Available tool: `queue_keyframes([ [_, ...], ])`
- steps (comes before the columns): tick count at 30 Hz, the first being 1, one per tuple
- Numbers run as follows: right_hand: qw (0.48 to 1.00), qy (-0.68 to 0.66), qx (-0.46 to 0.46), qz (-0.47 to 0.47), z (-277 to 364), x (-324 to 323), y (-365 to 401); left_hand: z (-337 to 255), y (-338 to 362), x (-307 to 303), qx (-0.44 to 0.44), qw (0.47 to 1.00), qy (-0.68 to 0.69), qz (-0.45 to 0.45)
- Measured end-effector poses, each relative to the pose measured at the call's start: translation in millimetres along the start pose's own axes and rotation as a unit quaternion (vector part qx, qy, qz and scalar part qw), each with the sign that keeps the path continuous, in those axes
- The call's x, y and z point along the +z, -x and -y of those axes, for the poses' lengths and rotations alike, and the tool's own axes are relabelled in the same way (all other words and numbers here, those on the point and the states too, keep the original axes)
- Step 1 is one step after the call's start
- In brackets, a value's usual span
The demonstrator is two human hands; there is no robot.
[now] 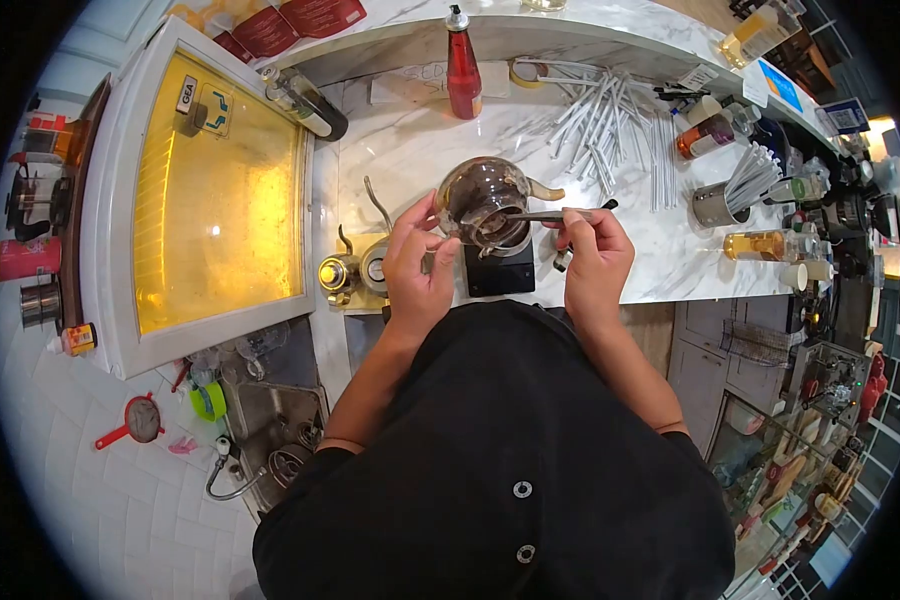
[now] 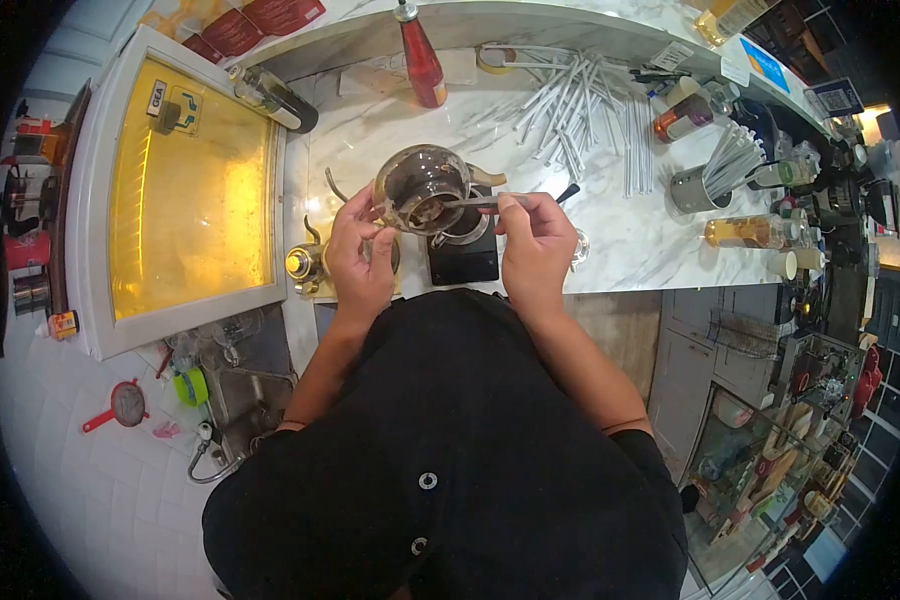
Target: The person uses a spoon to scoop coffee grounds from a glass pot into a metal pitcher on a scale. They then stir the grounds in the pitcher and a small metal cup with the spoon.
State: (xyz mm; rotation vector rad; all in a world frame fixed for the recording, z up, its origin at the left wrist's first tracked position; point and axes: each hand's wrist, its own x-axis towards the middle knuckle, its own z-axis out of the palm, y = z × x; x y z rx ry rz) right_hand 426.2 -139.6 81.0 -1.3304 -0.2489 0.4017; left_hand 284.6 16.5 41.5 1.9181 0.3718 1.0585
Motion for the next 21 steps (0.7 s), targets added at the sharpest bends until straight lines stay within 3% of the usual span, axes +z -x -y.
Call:
queue_keyframes([
  [15,0.999,-0.002,-0.008,-0.035,-3,-9,-4,16,11,-1,-0.09,0.996,-0.02,-0.004],
  [21,0.998,-0.006,-0.046,-0.052,-4,-20,-6,19,9,-8,-0.111,0.993,-0.016,-0.046],
])
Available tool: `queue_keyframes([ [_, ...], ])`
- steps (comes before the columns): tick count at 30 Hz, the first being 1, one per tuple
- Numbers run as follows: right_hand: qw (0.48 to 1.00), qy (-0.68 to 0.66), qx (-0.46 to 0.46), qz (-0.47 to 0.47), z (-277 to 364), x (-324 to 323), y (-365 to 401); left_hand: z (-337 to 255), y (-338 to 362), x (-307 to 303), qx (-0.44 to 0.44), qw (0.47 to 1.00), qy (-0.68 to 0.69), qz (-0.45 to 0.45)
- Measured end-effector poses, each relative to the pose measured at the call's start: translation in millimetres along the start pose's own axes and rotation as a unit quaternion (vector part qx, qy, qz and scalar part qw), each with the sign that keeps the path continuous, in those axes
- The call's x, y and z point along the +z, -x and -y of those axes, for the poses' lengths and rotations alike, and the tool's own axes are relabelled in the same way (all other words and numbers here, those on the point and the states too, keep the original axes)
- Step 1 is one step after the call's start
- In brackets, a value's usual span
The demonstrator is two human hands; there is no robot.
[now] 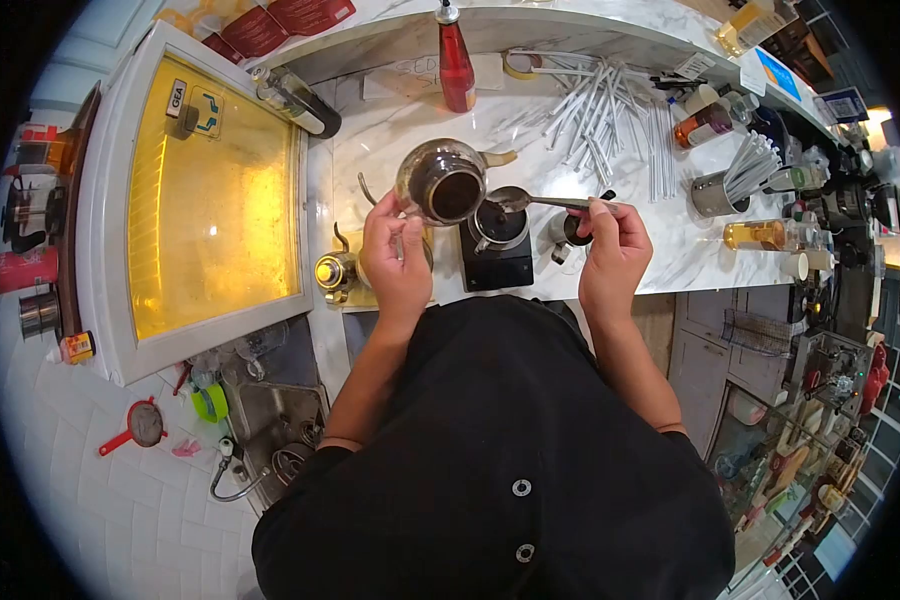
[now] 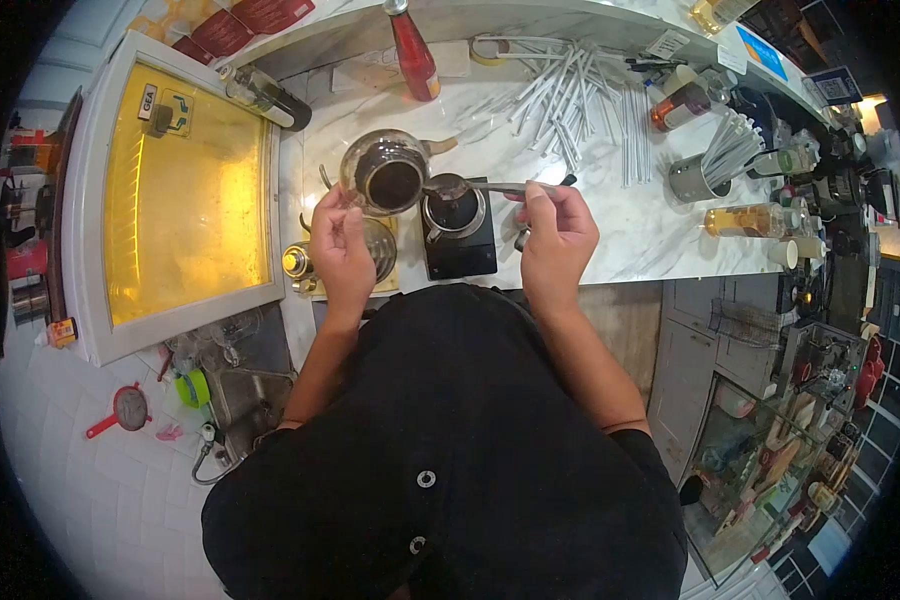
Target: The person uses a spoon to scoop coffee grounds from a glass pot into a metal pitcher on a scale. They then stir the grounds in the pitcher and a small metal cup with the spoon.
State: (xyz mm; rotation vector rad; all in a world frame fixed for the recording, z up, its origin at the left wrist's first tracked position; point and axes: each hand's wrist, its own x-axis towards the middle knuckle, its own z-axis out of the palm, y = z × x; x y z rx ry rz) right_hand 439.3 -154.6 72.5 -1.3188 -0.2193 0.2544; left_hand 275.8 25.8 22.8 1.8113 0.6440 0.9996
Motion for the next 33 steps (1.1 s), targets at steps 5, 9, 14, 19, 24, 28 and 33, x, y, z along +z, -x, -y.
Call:
queue_keyframes([
  [5,1.0,0.008,-0.02,-0.02,-7,-5,1,2,-3,-4,-0.036,0.996,0.07,-0.034],
  [9,0.978,0.181,-0.096,0.027,-25,-14,7,1,1,-6,-0.036,0.996,0.08,-0.035],
  [14,0.846,0.339,-0.38,0.157,-13,-19,3,0,4,-6,-0.036,0.996,0.073,-0.029],
  [19,0.851,0.288,-0.422,0.122,21,-15,5,2,5,-4,-0.033,0.997,0.073,-0.023],
  [24,0.868,0.216,-0.421,0.153,43,-3,17,-5,6,-1,0.014,0.999,0.046,-0.016],
  [28,0.856,0.222,-0.426,0.19,39,4,21,-12,6,2,0.084,0.994,0.075,0.0],
  [33,0.837,0.239,-0.444,0.215,32,8,26,-20,7,3,0.133,0.983,0.124,-0.002],
])
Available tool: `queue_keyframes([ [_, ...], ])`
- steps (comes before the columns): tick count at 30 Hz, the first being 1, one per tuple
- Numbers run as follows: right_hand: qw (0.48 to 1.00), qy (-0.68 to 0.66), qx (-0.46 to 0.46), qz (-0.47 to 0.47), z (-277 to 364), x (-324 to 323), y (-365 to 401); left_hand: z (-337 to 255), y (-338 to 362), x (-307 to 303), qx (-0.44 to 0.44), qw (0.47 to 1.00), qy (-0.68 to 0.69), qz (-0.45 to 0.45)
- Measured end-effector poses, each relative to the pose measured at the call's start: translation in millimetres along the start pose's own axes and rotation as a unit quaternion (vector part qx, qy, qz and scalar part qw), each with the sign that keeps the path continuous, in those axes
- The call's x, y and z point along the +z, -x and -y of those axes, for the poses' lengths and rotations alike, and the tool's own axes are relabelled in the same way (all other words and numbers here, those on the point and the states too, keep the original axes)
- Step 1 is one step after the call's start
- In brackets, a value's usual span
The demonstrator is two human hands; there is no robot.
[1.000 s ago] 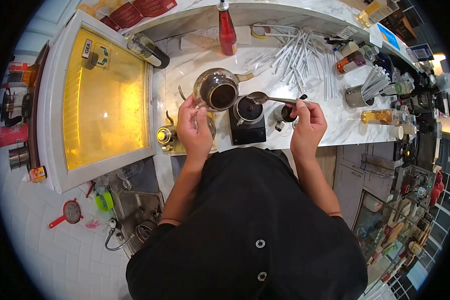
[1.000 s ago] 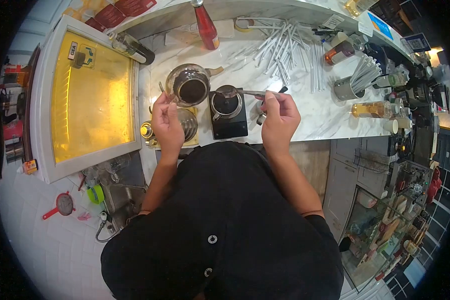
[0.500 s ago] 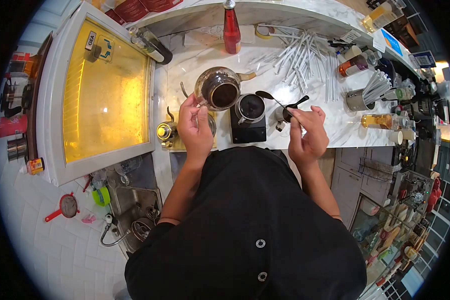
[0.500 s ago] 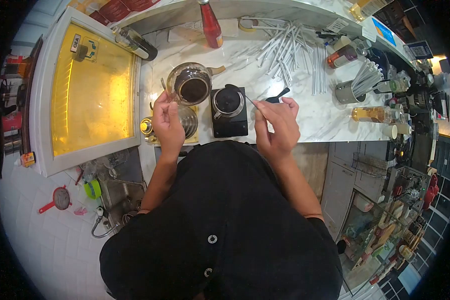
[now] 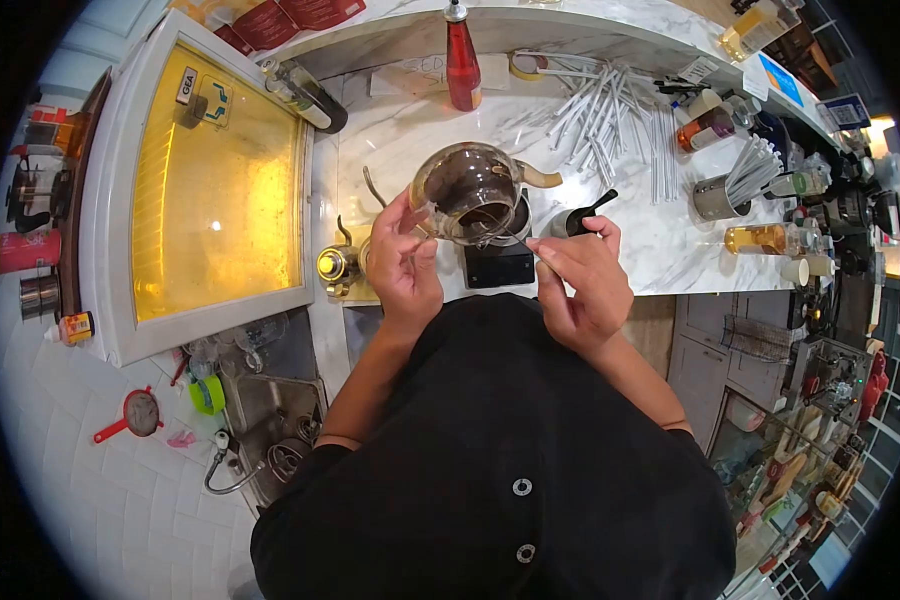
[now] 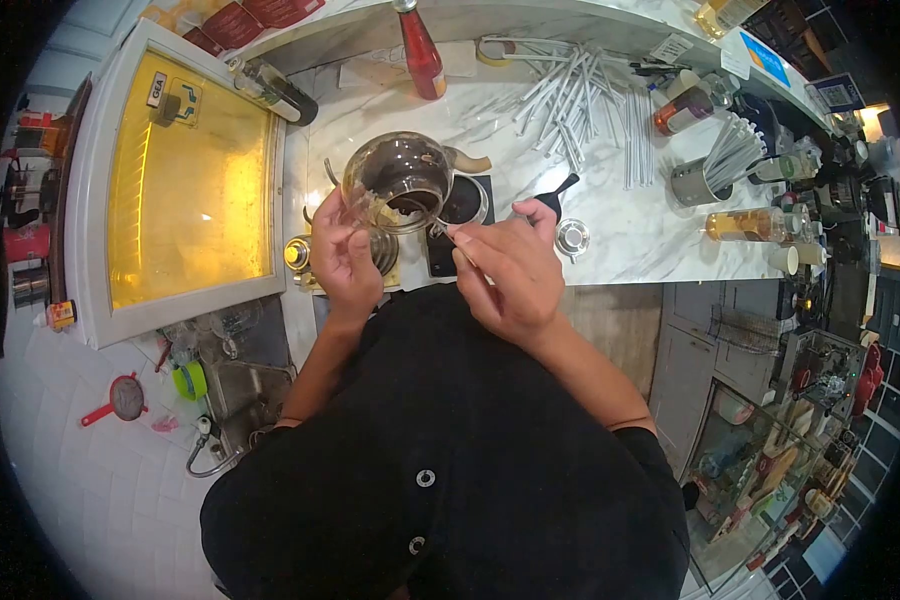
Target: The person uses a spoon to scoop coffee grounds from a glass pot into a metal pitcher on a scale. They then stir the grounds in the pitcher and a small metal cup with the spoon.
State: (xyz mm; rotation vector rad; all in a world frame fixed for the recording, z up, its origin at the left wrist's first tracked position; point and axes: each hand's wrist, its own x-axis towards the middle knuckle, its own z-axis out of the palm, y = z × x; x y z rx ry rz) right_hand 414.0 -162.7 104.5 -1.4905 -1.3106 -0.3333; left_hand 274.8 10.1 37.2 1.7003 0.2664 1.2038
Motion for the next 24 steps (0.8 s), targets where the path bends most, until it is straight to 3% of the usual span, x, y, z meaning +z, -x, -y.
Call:
queue_keyframes([
  [24,0.998,0.033,-0.033,0.039,6.6,3.8,5.1,-1.8,0.9,0.7,0.027,1.0,0.002,-0.002],
])
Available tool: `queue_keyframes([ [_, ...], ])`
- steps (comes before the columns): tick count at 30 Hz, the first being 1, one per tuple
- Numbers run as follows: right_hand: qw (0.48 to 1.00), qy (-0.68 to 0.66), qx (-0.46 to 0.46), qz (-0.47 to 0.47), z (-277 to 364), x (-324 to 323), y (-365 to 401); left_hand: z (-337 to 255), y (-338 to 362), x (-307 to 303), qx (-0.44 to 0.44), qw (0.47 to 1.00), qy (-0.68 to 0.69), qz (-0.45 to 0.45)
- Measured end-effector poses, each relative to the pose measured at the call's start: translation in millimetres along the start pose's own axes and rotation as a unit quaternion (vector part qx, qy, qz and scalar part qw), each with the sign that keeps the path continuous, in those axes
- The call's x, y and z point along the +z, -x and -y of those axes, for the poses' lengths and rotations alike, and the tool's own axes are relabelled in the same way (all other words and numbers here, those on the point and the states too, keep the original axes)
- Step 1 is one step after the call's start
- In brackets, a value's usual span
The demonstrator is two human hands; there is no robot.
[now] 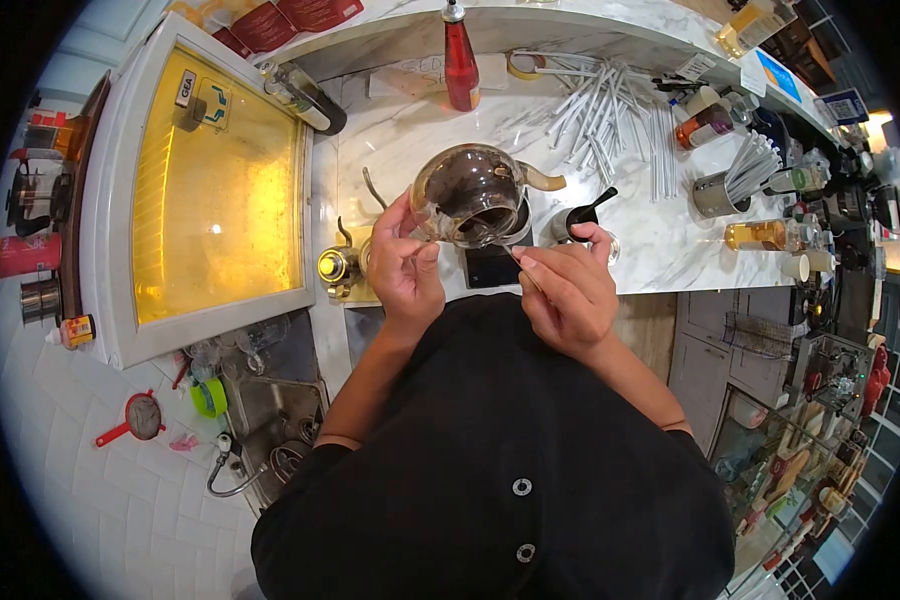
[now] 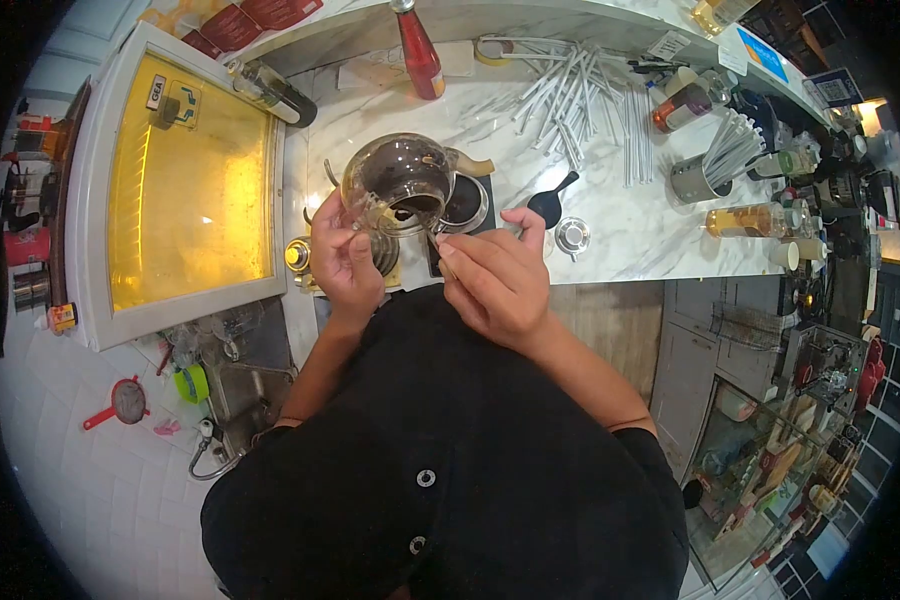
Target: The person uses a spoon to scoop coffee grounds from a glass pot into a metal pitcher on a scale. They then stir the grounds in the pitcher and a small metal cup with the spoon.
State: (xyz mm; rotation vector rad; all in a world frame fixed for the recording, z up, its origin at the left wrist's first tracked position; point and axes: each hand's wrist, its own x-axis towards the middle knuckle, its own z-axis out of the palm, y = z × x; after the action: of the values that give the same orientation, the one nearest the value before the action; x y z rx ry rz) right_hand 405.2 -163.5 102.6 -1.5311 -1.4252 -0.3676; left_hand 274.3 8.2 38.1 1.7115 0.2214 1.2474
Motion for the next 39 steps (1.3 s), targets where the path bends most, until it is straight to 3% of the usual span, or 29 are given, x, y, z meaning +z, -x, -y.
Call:
queue_keyframes([
  [39,0.999,0.018,-0.028,0.012,-9,2,3,3,-6,0,0.021,0.999,-0.041,-0.011],
])
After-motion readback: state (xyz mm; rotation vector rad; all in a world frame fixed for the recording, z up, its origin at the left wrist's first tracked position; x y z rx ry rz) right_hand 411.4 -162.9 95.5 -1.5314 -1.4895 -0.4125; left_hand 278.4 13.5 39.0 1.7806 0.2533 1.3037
